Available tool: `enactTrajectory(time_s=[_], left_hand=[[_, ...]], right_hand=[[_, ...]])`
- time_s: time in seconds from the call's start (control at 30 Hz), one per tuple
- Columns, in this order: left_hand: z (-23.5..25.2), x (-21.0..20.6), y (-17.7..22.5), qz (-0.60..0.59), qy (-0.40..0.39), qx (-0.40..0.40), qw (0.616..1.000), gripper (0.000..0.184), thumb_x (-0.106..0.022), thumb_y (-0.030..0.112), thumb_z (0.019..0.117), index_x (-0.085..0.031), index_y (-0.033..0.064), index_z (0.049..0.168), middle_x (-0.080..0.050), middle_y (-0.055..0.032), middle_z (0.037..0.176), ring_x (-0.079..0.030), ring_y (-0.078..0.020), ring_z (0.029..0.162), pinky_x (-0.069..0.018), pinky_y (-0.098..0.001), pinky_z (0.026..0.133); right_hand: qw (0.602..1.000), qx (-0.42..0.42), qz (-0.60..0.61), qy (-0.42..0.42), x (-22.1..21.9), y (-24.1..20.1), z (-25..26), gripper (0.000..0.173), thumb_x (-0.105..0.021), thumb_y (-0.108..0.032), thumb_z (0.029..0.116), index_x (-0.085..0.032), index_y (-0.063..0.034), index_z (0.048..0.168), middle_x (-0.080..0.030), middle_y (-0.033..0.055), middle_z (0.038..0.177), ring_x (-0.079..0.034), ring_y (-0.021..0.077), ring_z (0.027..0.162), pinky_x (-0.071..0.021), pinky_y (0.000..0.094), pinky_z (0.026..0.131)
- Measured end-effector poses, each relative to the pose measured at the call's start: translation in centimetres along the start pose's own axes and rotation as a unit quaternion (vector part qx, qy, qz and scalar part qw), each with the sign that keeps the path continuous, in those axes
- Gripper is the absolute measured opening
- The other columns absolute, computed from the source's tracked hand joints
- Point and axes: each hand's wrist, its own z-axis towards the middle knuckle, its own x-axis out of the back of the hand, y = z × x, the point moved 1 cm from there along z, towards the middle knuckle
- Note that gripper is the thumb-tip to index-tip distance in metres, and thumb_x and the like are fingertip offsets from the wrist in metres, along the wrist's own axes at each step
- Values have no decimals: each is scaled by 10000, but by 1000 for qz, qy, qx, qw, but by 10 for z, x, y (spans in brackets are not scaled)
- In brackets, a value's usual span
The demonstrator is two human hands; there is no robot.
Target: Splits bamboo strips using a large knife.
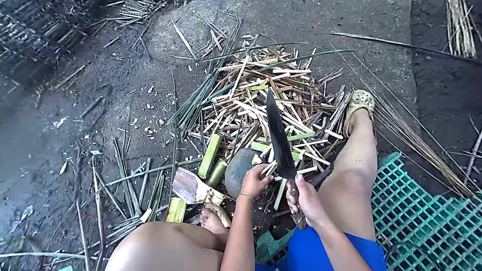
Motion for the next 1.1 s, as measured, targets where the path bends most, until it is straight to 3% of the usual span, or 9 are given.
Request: enactTrajectory(time_s=[0.13,0.23,0.47,0.57,0.67,0.77,0.83,0.97,1.1], left_hand=[[-4,-6,-1,19,172,-103,980,241,-695,143,942,-759,-19,1110,-768,-150,953,-741,-230,860,-572,-443,864],[-2,0,-13,22,178,-57,982,258,-694,169,951,-757,9,1144,-768,-134,955,-733,-218,858,-562,-456,868],[-1,8,2,-12,235,-83,968,184,-719,125,914,-768,-10,1028,-752,-79,834,-680,-68,722,-555,-271,745],[-3,11,-22,-36,165,55,984,306,-704,154,951,-714,-7,1211,-736,-165,1127,-701,-236,1027,-525,-437,966],[-9,23,-46,-243,304,67,919,455,-626,9,951,-533,-100,1383,-589,-221,1404,-584,-225,1270,-470,-365,1052],[-13,47,-44,-325,470,81,816,377,-529,-4,1003,-525,-87,1370,-629,-182,1307,-613,-110,961,-490,-265,767],[-10,59,-34,-344,538,81,765,299,-475,-30,1022,-577,-62,1300,-664,-125,1160,-527,-49,684,-424,-216,580],[-12,71,-9,-377,530,21,759,328,-398,-61,1029,-521,-107,1330,-605,-172,1254,-609,-108,912,-513,-256,808],[-18,71,-1,-334,525,-34,782,407,-383,-99,958,-502,-137,1346,-591,-209,1301,-598,-144,1078,-489,-283,935]], right_hand=[[995,80,-59,-9,-5,-6,-8,457,-228,-406,1103,-522,-148,865,-436,-111,532,-421,-5,399,-409,155,399],[981,104,-166,-2,-11,-1,-2,435,-298,-393,1090,-544,-132,845,-408,-99,569,-416,19,441,-413,208,444],[967,121,-225,9,-22,-22,-3,457,-313,-425,1088,-578,-132,858,-404,-92,569,-415,26,446,-411,230,447],[961,64,-269,-9,-24,-10,15,517,-321,-423,1113,-635,-41,963,-460,-1,641,-463,129,520,-448,348,537],[970,73,-233,-12,-25,-24,14,497,-303,-415,1115,-609,-55,959,-438,-21,625,-434,101,484,-431,303,493],[974,118,-194,8,-26,-20,4,447,-290,-369,1103,-574,-99,889,-414,-79,578,-418,38,447,-426,233,453],[970,62,-237,0,-23,1,18,514,-291,-391,1118,-612,-25,953,-444,-8,617,-449,118,494,-450,330,511],[965,-7,-263,-16,-24,13,40,544,-305,-450,1119,-610,-29,960,-459,18,642,-451,135,498,-438,329,514],[964,93,-247,12,-28,18,19,492,-311,-392,1102,-603,-66,876,-437,-43,595,-450,79,486,-444,297,506]])
